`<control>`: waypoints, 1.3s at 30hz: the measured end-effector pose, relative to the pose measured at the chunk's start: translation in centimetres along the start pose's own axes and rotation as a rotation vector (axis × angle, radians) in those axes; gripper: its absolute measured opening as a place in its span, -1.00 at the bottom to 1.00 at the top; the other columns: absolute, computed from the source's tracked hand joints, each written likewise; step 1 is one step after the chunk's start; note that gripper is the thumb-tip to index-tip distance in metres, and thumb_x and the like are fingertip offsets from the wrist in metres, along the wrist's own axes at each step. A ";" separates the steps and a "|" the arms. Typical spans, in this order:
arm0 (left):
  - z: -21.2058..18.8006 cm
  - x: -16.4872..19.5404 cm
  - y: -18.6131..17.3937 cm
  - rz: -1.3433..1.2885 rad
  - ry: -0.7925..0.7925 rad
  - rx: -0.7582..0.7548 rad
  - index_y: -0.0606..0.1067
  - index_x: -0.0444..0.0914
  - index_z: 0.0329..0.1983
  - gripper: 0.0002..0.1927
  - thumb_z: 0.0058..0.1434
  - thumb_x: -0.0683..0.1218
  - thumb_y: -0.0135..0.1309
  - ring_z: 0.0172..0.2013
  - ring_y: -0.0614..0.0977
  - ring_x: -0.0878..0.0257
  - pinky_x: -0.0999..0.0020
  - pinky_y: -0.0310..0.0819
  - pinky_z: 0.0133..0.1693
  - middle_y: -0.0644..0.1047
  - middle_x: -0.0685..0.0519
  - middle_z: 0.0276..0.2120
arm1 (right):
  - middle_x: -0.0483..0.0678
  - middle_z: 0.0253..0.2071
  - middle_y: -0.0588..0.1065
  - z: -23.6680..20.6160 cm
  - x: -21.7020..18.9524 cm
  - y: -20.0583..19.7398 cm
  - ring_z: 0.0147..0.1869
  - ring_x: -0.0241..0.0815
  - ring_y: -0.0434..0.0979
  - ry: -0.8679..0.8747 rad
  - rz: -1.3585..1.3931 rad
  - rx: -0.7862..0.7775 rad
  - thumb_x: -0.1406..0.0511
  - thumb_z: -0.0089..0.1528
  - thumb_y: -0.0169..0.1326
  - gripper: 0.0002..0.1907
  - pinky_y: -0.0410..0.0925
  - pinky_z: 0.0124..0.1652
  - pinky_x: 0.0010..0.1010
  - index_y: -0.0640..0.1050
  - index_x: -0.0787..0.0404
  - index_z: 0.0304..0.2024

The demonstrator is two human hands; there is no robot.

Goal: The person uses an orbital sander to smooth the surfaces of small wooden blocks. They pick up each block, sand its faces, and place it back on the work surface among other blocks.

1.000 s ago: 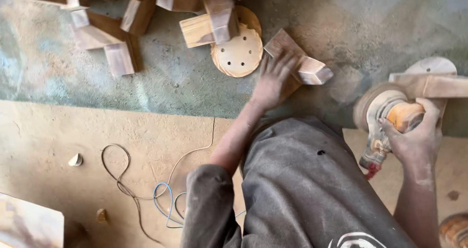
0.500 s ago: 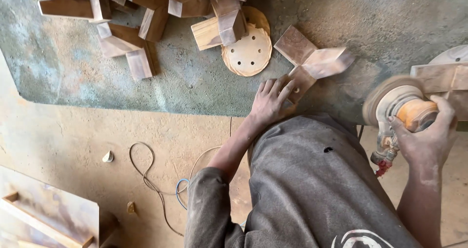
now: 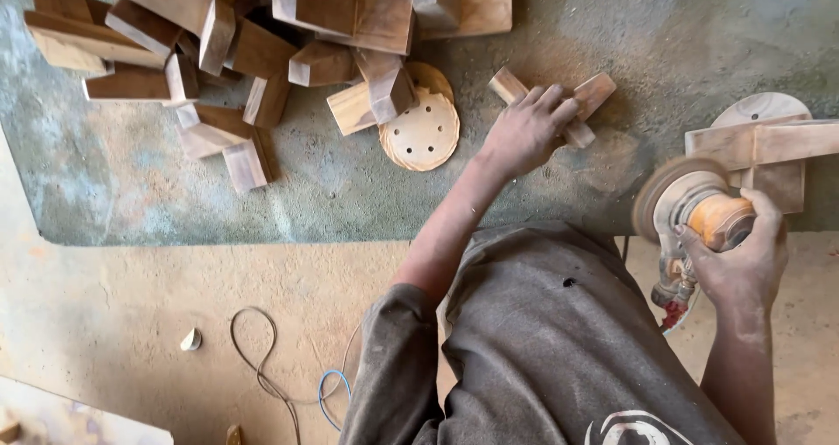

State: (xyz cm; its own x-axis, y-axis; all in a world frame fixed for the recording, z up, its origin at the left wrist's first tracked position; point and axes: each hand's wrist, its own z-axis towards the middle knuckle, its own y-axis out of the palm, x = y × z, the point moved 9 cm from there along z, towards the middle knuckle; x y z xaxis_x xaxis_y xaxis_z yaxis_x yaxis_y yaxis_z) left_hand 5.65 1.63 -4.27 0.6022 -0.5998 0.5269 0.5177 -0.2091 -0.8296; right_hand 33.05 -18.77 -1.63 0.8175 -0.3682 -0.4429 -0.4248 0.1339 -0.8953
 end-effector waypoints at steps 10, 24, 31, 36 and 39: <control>-3.6 -2.3 -2.6 -0.768 -0.264 0.152 0.49 -0.18 -0.05 -0.66 0.15 -0.14 0.34 -0.21 0.70 0.19 0.31 0.66 -0.16 0.62 0.02 -0.18 | 0.24 0.25 0.43 -0.5 0.2 -0.9 0.30 0.18 0.48 0.021 0.049 0.017 0.19 0.08 0.53 -0.13 0.37 0.30 -0.04 0.35 0.25 0.30; -14.0 -3.7 -5.7 -0.704 -0.366 0.278 0.59 -0.18 0.12 -0.54 0.13 -0.19 0.38 -0.14 0.71 0.22 0.34 0.62 -0.05 0.67 0.03 -0.11 | 0.14 0.15 0.43 3.0 -12.3 -3.8 0.16 -0.08 0.48 -0.282 0.352 -0.164 0.28 0.18 0.44 -0.22 0.42 0.19 -0.31 0.30 0.40 0.30; -15.6 -5.2 -3.1 -0.866 -0.395 0.277 0.55 -0.17 0.16 -0.56 0.21 -0.17 0.33 -0.04 0.70 0.23 0.30 0.62 0.03 0.66 0.03 -0.05 | 0.39 0.14 0.36 2.5 -26.9 0.1 0.05 0.26 0.55 -0.483 -0.194 -0.455 0.16 0.07 0.43 -0.13 0.55 -0.13 -0.06 0.38 0.26 0.36; -15.7 -5.6 -0.7 -0.732 -0.424 0.213 0.62 -0.19 0.03 -0.72 0.25 -0.15 0.31 -0.19 0.72 0.21 0.27 0.64 -0.08 0.68 0.00 -0.21 | 0.34 0.14 0.29 1.5 -32.1 2.4 0.01 0.24 0.59 -0.694 -0.299 -0.556 0.10 0.15 0.31 -0.21 0.60 -0.17 -0.10 0.35 0.19 0.35; -15.1 -5.0 -0.9 -0.803 -0.368 0.257 0.57 -0.19 0.08 -0.69 0.26 -0.16 0.26 -0.13 0.73 0.19 0.25 0.64 -0.05 0.67 -0.03 -0.14 | 0.34 0.16 0.27 1.5 -30.9 3.4 -0.04 0.24 0.61 -0.617 -0.424 -0.662 0.05 0.22 0.27 -0.21 0.62 -0.19 -0.14 0.32 0.19 0.40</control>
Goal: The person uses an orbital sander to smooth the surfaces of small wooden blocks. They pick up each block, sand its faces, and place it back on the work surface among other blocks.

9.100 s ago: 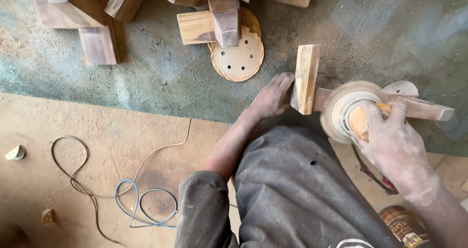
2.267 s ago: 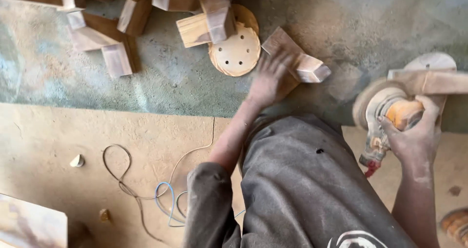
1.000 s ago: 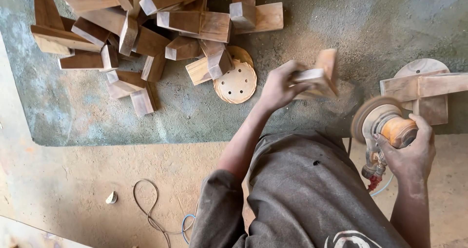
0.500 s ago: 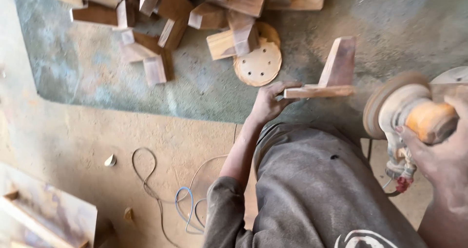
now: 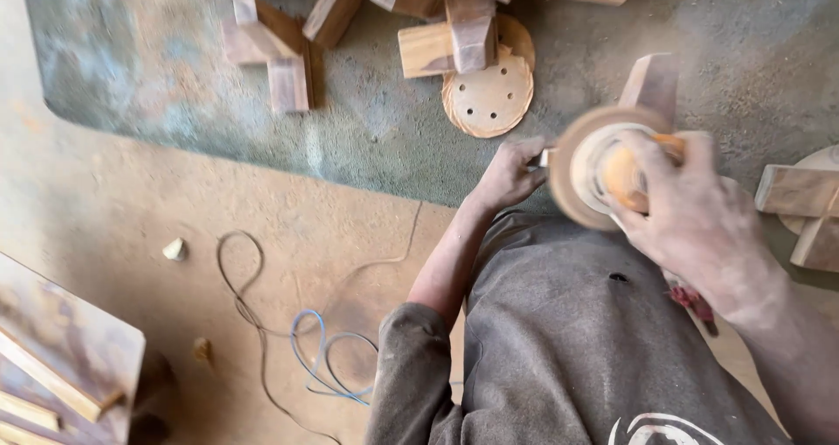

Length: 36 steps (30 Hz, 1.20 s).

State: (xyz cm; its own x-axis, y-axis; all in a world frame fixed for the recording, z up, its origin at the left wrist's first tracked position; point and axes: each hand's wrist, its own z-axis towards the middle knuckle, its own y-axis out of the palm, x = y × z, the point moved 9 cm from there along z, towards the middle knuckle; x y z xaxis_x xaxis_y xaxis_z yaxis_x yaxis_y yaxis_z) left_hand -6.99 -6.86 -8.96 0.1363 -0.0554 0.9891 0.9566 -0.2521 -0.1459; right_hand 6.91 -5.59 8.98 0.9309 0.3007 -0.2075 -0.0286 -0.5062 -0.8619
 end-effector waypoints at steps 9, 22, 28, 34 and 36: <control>-0.1 2.8 -0.1 -0.012 0.126 -0.017 0.51 -0.19 0.16 -0.58 0.22 -0.21 0.23 -0.04 0.70 -0.01 0.20 0.59 -0.02 0.64 -0.06 -0.06 | 0.34 0.11 0.27 -0.3 2.6 0.9 -0.06 0.31 0.60 0.087 -0.121 -0.020 -0.01 0.19 0.27 -0.10 0.59 -0.17 -0.02 0.25 0.19 0.46; -0.3 1.2 2.9 0.157 0.260 -0.015 0.46 -0.25 0.15 -0.58 0.19 -0.20 0.16 0.08 0.65 -0.07 0.13 0.60 0.15 0.60 -0.07 0.03 | 0.28 0.12 0.28 -0.2 1.3 0.9 -0.05 0.26 0.63 0.076 -0.167 -0.091 -0.04 0.11 0.33 -0.02 0.59 -0.19 -0.10 0.27 0.26 0.44; -0.6 2.2 2.3 0.138 0.252 -0.017 0.43 -0.23 0.17 -0.57 0.21 -0.22 0.15 0.10 0.66 0.00 0.16 0.59 0.17 0.59 -0.07 0.11 | 0.27 0.14 0.26 -0.7 2.9 2.1 -0.06 0.20 0.62 0.092 -0.195 -0.072 -0.06 0.12 0.32 -0.05 0.60 -0.16 -0.09 0.29 0.27 0.39; -0.5 2.6 1.7 0.143 0.117 -0.065 0.47 -0.13 0.22 -0.55 0.25 -0.24 0.17 0.04 0.69 0.07 0.18 0.63 0.11 0.61 0.06 0.00 | 0.33 0.15 0.25 -1.4 7.8 3.1 -0.06 0.24 0.58 0.242 -0.199 -0.057 -0.04 0.08 0.38 -0.03 0.60 -0.30 -0.12 0.29 0.24 0.38; -0.5 3.1 1.6 0.135 0.144 -0.066 0.46 -0.13 0.22 -0.54 0.25 -0.24 0.17 0.05 0.68 0.07 0.18 0.62 0.12 0.60 0.07 0.03 | 0.30 0.12 0.30 -2.2 8.1 2.7 -0.04 0.21 0.58 0.172 -0.255 0.040 -0.03 0.05 0.41 -0.07 0.58 -0.26 -0.17 0.33 0.22 0.32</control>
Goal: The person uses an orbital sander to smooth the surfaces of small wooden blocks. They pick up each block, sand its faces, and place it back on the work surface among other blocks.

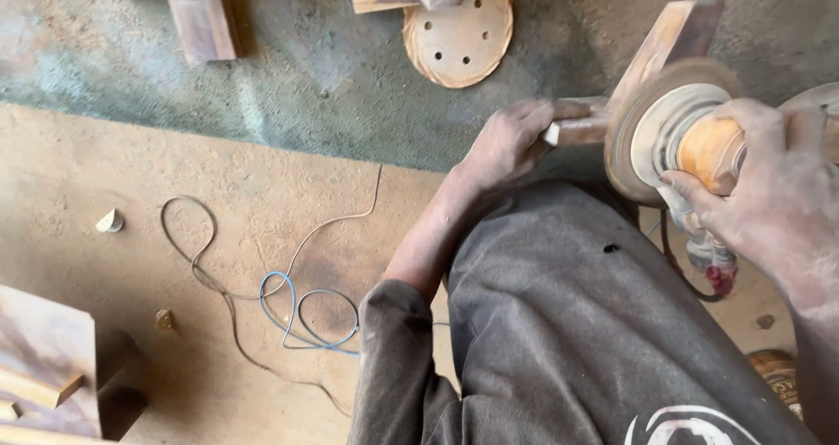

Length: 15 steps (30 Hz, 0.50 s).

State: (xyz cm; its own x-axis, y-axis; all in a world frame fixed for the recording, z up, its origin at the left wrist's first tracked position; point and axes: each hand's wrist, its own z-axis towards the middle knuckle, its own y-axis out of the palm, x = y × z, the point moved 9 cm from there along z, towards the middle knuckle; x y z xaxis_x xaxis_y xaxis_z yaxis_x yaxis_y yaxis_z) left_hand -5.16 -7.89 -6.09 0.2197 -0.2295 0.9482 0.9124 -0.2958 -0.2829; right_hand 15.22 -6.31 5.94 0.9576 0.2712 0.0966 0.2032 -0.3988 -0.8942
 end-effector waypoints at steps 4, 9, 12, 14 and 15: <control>-0.1 0.9 -0.7 -0.004 0.101 0.060 0.44 -0.16 0.19 -0.52 0.18 -0.26 0.17 0.08 0.66 0.03 0.17 0.60 0.13 0.60 0.07 0.10 | 0.26 0.08 0.39 -0.1 3.4 2.1 -0.06 0.18 0.60 0.152 0.108 -0.027 0.01 0.11 0.40 -0.10 0.54 -0.26 -0.14 0.32 0.17 0.37; 0.0 0.5 0.2 0.014 0.093 0.034 0.44 -0.17 0.19 -0.55 0.23 -0.27 0.12 0.01 0.68 0.09 0.16 0.61 0.10 0.61 0.08 0.03 | 0.29 0.06 0.39 0.1 3.6 3.3 -0.05 0.19 0.61 0.164 0.118 -0.077 0.00 0.16 0.43 -0.08 0.56 -0.25 -0.12 0.28 0.23 0.37; 0.3 0.4 0.9 0.045 0.087 0.026 0.44 -0.18 0.14 -0.61 0.24 -0.23 0.15 -0.04 0.68 0.07 0.16 0.63 0.04 0.61 0.05 -0.05 | 0.33 0.10 0.31 0.4 1.2 1.4 -0.05 0.21 0.58 0.026 0.030 -0.029 0.02 0.01 0.46 -0.02 0.57 -0.32 -0.12 0.30 0.27 0.32; 0.3 0.2 1.2 0.063 0.049 0.016 0.43 -0.21 0.10 -0.63 0.23 -0.20 0.18 -0.09 0.67 0.02 0.13 0.61 -0.03 0.61 0.00 -0.12 | 0.37 0.17 0.26 0.4 -0.1 1.1 -0.09 0.24 0.56 0.045 0.175 -0.116 0.05 0.06 0.44 -0.02 0.58 -0.33 -0.10 0.27 0.31 0.36; 0.2 0.3 1.0 0.069 0.055 0.048 0.42 -0.22 0.10 -0.62 0.21 -0.21 0.16 -0.08 0.67 -0.01 0.12 0.61 -0.04 0.60 -0.02 -0.10 | 0.35 0.14 0.27 0.3 -1.6 0.2 -0.10 0.19 0.57 -0.032 0.163 -0.079 0.03 0.08 0.41 -0.03 0.58 -0.36 -0.14 0.26 0.32 0.37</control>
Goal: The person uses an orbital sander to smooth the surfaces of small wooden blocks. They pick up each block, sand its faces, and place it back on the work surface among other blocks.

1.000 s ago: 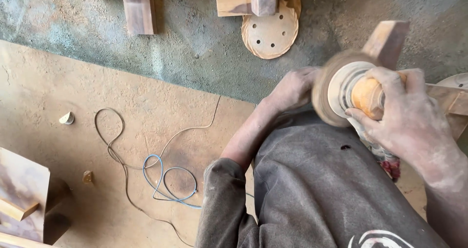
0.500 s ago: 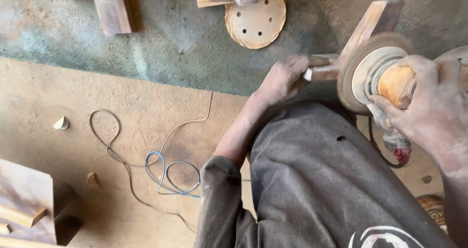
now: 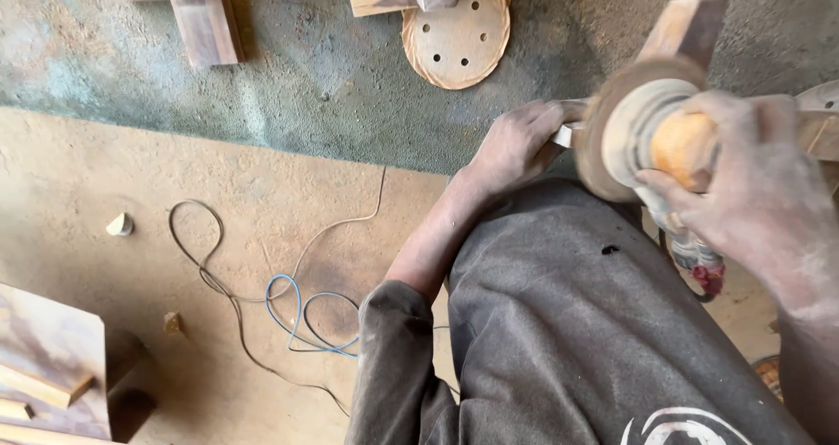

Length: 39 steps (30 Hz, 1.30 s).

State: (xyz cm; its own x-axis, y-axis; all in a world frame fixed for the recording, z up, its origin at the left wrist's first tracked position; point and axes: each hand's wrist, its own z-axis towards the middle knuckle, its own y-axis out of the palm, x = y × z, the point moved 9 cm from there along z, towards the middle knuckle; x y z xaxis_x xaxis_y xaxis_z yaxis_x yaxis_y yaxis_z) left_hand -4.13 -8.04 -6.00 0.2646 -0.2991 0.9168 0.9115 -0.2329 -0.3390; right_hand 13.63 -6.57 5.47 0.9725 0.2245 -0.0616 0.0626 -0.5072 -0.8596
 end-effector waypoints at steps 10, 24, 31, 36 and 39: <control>-0.1 0.6 -0.9 -0.019 0.001 0.047 0.43 -0.23 0.06 -0.61 0.15 -0.25 0.17 -0.08 0.67 -0.05 0.12 0.62 -0.05 0.60 -0.03 -0.08 | 0.29 0.05 0.28 -0.9 -2.4 -1.1 -0.15 0.14 0.60 -0.111 -0.068 0.043 -0.03 0.14 0.33 -0.10 0.59 -0.30 -0.15 0.28 0.28 0.34; -1.9 -0.6 -2.0 -0.045 -0.036 0.064 0.48 -0.19 0.17 -0.52 0.16 -0.31 0.17 0.00 0.69 0.03 0.20 0.61 0.07 0.62 -0.01 0.07 | 0.36 0.19 0.27 -1.6 11.1 3.8 0.03 0.45 0.56 0.337 -0.054 -0.106 -0.10 0.11 0.35 -0.03 0.52 -0.03 0.11 0.30 0.10 0.45; -2.4 1.5 -4.6 -0.019 -0.112 0.135 0.55 -0.13 0.08 -0.58 0.12 -0.19 0.27 0.05 0.65 0.08 0.21 0.57 0.09 0.65 0.06 0.00 | 0.37 0.24 0.35 -2.8 14.1 6.7 0.20 0.43 0.47 0.286 0.150 0.138 0.05 0.07 0.45 -0.14 0.40 0.10 0.15 0.35 0.12 0.31; -1.9 2.0 -4.6 0.106 -0.154 -0.015 0.55 -0.15 0.05 -0.58 0.07 -0.18 0.21 -0.02 0.61 0.04 0.15 0.54 0.04 0.62 0.07 -0.09 | 0.29 0.26 0.36 -5.1 13.8 7.6 0.29 0.32 0.41 0.207 0.346 0.401 0.13 0.15 0.49 -0.17 0.35 0.28 0.07 0.31 0.19 0.31; -2.0 0.9 -3.4 0.368 -0.242 -0.158 0.55 -0.11 0.01 -0.70 0.20 -0.19 0.17 -0.08 0.63 0.05 0.10 0.55 -0.02 0.60 0.10 -0.20 | 0.26 0.24 0.36 -5.0 13.6 8.5 0.29 0.30 0.38 0.211 0.324 0.393 0.17 0.14 0.48 -0.18 0.33 0.29 0.05 0.32 0.21 0.30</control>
State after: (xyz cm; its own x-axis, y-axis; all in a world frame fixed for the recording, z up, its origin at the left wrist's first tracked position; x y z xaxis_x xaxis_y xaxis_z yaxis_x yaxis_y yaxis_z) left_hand -7.58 -9.37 -4.40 0.6440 -0.1682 0.7463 0.6895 -0.2951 -0.6615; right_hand 28.56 -12.02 -0.17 0.9545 -0.0835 -0.2862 -0.2965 -0.1650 -0.9407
